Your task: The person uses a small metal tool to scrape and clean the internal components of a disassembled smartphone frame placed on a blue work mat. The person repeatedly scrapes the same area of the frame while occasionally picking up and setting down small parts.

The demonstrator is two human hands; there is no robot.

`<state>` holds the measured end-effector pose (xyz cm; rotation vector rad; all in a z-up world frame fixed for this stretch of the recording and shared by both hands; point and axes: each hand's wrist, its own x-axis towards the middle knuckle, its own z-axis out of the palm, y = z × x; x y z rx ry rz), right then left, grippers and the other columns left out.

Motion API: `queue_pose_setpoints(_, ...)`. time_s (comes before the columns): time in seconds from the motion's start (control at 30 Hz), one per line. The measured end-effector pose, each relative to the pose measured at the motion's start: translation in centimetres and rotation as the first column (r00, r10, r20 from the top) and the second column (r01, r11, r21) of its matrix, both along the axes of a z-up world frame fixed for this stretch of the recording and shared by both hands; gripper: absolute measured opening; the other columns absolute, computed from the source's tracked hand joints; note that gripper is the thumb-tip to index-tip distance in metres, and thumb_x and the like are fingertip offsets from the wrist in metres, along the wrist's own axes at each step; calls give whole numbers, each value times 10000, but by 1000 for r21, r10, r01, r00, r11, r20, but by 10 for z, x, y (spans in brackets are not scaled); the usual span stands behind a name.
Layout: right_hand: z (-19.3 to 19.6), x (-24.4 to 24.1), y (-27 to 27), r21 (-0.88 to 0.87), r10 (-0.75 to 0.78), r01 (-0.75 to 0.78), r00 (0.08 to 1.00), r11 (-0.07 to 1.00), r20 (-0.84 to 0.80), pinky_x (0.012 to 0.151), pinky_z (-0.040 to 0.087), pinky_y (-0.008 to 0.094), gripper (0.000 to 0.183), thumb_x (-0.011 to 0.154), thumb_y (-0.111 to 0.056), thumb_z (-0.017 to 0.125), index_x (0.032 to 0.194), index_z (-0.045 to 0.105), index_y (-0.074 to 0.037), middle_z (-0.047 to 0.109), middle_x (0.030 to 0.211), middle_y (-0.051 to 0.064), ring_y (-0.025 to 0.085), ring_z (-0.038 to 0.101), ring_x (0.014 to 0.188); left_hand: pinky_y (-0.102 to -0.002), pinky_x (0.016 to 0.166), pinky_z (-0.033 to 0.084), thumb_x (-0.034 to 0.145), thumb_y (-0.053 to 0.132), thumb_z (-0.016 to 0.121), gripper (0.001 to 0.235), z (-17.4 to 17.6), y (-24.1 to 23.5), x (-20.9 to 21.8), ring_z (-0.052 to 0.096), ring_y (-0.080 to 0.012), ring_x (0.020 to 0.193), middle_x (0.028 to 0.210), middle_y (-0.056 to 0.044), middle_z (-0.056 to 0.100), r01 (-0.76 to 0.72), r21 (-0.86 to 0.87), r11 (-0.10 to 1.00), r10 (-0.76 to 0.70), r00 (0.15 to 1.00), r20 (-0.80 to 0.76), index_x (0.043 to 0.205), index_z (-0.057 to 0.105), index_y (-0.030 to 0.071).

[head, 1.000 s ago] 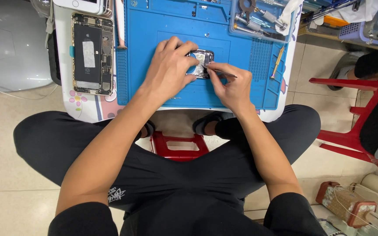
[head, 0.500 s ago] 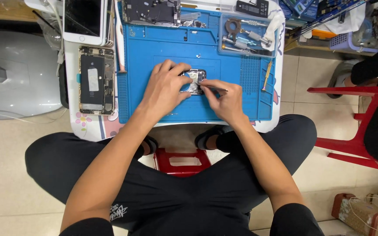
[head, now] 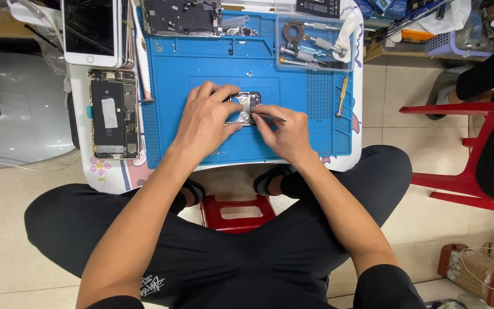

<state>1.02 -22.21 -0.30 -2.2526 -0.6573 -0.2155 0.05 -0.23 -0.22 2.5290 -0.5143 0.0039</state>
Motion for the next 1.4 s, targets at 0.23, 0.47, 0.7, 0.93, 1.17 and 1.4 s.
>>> queue_pose_setpoints(0.23,-1,2,1,-19,6,-4,998,1000,65,613,607,289,87,951,-73,790,989,799,-150,818,860,21,237,782,759,-526,1082,436,762,193,928,332,1,0,1,569,-266,1159,1301,-25,686,-4,9,1000,4,1000,10,1074,825,146)
queue_pose_setpoints(0.47,-1,3,2,-20,11,-10,999,1000,45,585,600,296,125,942,-45,774,995,801,-155,814,853,26,246,782,781,-536,1098,425,761,180,926,339,1,0,2,568,-270,1162,1305,-29,685,-13,-5,1000,13,1000,-8,1083,827,144)
queue_pose_setpoints(0.7,4,6,-3,4,45,-45,999,999,-15,564,591,301,145,947,-21,765,1001,801,-151,813,850,40,256,782,792,-538,1092,432,762,192,929,333,2,-1,1,572,-270,1163,1299,-29,691,-10,2,1000,10,1000,1,1076,828,147)
queue_pose_setpoints(0.93,7,6,-6,41,57,-53,995,998,-83,545,583,269,166,951,23,743,1019,803,-117,817,865,81,257,791,782,-548,1098,432,759,191,926,337,1,0,0,576,-278,1177,1305,-31,692,-7,-1,1000,7,1000,-11,1078,829,141)
queue_pose_setpoints(1.17,5,4,-4,15,59,-59,997,998,-42,534,589,266,129,952,16,754,1012,798,-89,814,860,100,259,789,770,-543,1097,429,772,207,925,335,1,0,-1,574,-267,1181,1307,-22,688,-5,14,1000,6,1000,-15,1086,826,149)
queue_pose_setpoints(1.4,5,7,-3,17,68,-68,998,998,5,564,607,282,133,949,12,761,998,801,-105,815,861,77,258,791,788,-535,1095,431,768,196,926,326,1,-2,2,575,-271,1174,1297,-28,696,-11,4,1000,11,1000,-3,1075,830,141)
